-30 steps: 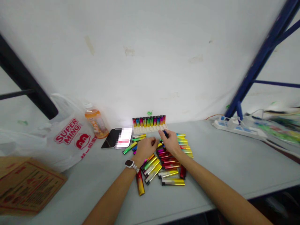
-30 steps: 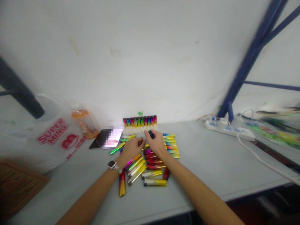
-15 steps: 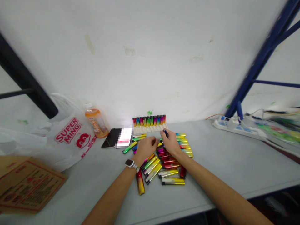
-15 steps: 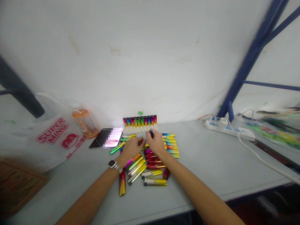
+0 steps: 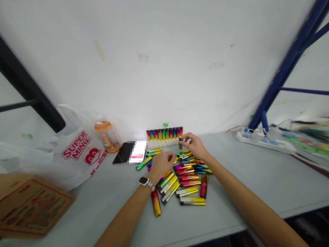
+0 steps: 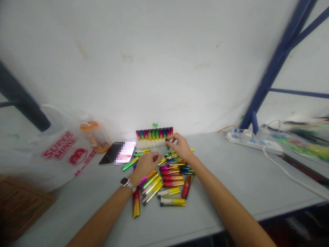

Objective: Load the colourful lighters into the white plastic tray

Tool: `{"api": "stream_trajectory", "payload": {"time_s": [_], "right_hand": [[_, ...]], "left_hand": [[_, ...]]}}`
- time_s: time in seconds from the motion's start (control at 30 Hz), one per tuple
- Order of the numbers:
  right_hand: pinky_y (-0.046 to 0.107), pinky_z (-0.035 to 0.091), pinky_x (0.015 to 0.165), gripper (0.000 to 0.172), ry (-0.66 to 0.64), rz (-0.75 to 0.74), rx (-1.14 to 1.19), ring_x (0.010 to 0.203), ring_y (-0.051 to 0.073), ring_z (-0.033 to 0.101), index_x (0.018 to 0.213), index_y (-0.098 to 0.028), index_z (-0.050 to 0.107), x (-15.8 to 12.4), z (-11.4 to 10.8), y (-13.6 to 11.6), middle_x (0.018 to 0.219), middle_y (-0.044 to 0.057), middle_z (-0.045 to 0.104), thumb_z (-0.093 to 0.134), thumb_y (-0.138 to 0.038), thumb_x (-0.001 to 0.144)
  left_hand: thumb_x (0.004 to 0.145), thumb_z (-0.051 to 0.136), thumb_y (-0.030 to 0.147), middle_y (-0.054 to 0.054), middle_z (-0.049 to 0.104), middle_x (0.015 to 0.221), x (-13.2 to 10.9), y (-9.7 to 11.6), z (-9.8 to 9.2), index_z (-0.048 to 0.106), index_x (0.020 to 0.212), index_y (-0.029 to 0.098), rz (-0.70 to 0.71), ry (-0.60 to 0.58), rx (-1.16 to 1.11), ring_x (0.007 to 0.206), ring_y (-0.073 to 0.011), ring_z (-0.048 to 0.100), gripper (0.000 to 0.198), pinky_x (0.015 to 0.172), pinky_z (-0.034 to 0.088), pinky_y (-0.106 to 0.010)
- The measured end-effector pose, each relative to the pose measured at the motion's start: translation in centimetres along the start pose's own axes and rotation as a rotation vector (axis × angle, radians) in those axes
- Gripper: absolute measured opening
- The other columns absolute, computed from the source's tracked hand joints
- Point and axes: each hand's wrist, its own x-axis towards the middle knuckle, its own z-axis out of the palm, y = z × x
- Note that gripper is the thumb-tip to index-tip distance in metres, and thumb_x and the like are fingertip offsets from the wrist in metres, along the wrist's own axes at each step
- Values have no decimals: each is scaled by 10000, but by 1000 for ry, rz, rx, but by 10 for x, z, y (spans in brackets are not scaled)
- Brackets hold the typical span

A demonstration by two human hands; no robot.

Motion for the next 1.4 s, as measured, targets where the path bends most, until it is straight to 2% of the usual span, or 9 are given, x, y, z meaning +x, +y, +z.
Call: {"api": "stream_trajectory", "payload": {"time_s": [0.13, 0.4, 0.77, 0.87, 1.0, 1.07, 1.2, 1.3, 1.4], "right_hand": [[284, 490, 662, 166, -57, -6, -108, 643, 140, 613, 877, -177, 652, 24, -17, 11, 827, 26, 699, 669, -314, 785], [261, 517, 679, 142, -112, -42, -206, 701, 138, 664, 903, -172, 630, 69, -23, 39, 865, 22, 704, 633, -157, 761], [226, 503, 522, 157, -314, 94, -181, 642, 131, 632, 907, -133, 683, 91, -24, 41, 863, 55, 714, 622, -99, 766], [266, 526, 617, 201, -295, 93, -299, 669, 142, 634, 975, -122, 715, 95, -24, 41, 893, 73, 714, 606, -107, 807], [326, 493, 822, 279, -212, 4, -643, 851, 200, 639, 1098, -170, 740, 85, -20, 39, 1050, 116, 661, 544, -220, 905], [342, 482, 814, 367, -216, -1, -773, 916, 238, 629, 1241, -226, 681, 73, -16, 37, 1111, 126, 617, 465, -262, 947], [343, 472, 776, 549, -247, 6, -881, 994, 277, 594, 1518, -268, 363, 45, -8, 36, 1138, 144, 555, 403, -302, 971], [340, 468, 770, 621, -276, 60, -862, 1025, 286, 579, 1575, -272, 179, 31, -5, 40, 1137, 149, 525, 367, -354, 988], [347, 468, 779, 605, -261, 130, -763, 953, 259, 602, 1579, -286, 124, 24, -8, 46, 1139, 129, 517, 306, -348, 1006]], "left_hand": [[948, 398, 464, -17, 637, 628, 0, -1, 1, 617, 670, 189, -3, 4, -11, 568, -135, 512, 449, 557, 193, -273], [949, 393, 471, -13, 634, 628, 0, 0, -1, 619, 674, 190, -17, -12, -23, 554, -128, 505, 453, 559, 202, -270], [963, 361, 485, -30, 664, 673, -2, -1, 0, 656, 720, 196, -21, -25, -4, 607, -152, 554, 480, 564, 223, -275], [960, 366, 478, -29, 658, 672, -2, 0, -1, 658, 720, 196, -22, -37, -4, 608, -152, 553, 472, 567, 227, -275], [958, 365, 479, -27, 648, 662, -1, 1, -3, 655, 716, 197, -24, -43, -5, 604, -150, 548, 471, 566, 224, -274], [958, 367, 482, -27, 647, 663, -1, 2, -4, 648, 715, 193, -26, -46, -7, 596, -145, 539, 471, 563, 216, -271], [962, 358, 482, -26, 639, 655, -2, 3, -4, 628, 706, 187, -8, -44, -18, 580, -137, 528, 475, 556, 208, -271], [966, 352, 480, -24, 634, 647, -2, 4, -5, 618, 692, 186, -8, -45, -29, 583, -139, 532, 481, 560, 221, -270], [966, 360, 474, -28, 640, 663, -1, 4, -7, 622, 704, 188, -13, -56, -18, 595, -144, 541, 468, 564, 245, -269]]}}
